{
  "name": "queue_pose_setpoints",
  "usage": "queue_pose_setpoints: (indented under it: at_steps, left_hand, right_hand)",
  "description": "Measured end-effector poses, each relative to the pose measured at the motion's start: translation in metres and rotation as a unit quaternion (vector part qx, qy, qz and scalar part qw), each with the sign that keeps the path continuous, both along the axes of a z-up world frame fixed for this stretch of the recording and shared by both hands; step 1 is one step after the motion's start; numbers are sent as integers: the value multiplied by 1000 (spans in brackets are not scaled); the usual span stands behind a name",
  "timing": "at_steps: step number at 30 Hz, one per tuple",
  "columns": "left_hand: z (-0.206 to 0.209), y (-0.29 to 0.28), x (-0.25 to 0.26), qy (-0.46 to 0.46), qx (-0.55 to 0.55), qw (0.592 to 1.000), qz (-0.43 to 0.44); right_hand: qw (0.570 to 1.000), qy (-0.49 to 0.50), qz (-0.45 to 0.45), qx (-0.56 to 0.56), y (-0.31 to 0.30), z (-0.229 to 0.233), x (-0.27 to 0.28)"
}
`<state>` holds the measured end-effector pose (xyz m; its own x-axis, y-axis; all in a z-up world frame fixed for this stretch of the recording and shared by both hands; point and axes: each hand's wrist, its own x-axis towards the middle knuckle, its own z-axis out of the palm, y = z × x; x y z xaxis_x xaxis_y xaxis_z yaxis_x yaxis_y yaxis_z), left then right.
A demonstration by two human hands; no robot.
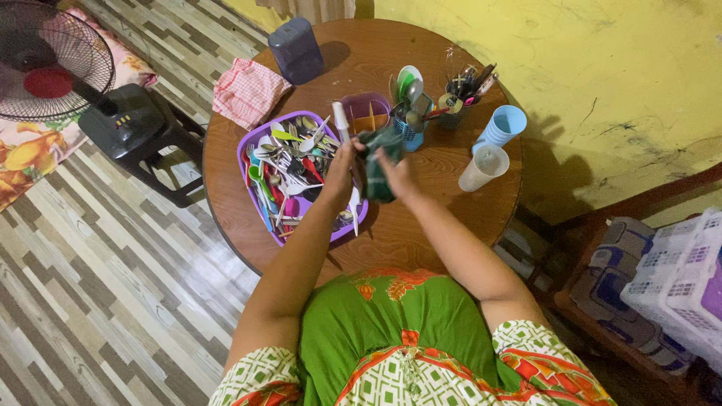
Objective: The person wipes individual spoons and forks using a cloth, then places each item back into a purple tray containing other cutlery.
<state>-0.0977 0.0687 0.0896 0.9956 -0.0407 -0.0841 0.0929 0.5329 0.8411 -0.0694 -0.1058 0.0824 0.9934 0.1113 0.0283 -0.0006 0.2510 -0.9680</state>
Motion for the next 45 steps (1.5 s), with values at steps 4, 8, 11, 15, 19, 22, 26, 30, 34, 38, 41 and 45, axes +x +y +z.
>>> queue_pose_setpoints:
  at_steps: [4, 8, 11, 15, 19, 22, 26, 30, 34, 38, 41, 45]
  left_hand:
    - [12, 2, 11, -19, -169, 985, -9]
    - [10, 22, 10, 28, -71, 997, 26]
    - [5, 19, 11, 10, -47, 999, 16]
    - [-15, -3, 12, 66, 146, 985, -59]
    - [-45, -60, 37, -222, 231, 943, -93]
    - [-51, -98, 47, -196, 345, 913, -95]
    - [-46, -137, 58, -244, 297, 912, -140]
    - [-58, -172, 73, -208, 178, 929, -250]
    - [-92, -201, 81, -149, 240, 919, -274]
    - [-119, -226, 87, -211, 262, 897, -286]
    - [-134, -234, 85, -202, 379, 862, -271]
    - [-149, -239, 77, -149, 409, 855, -281]
  right_hand:
    - [922, -222, 3, -317, 7, -32, -10]
    - [856, -227, 50, -462, -14, -54, 3]
    - [873, -252, 53, -414, -23, -44, 11]
    - [968, -35, 105, -227, -41, 36, 19]
    - [981, -67, 116, -141, -73, 94, 14]
    - [984, -68, 93, -136, -107, 107, 12]
    - [981, -98, -9, -169, -167, 114, 16]
    - [953, -163, -105, -232, -228, 113, 15]
    - [916, -132, -193, -325, -262, 94, 16]
    - [861, -153, -228, -427, -278, 54, 22]
    - [865, -118, -217, -437, -287, 17, 28]
    - [861, -100, -226, -445, -300, -33, 37]
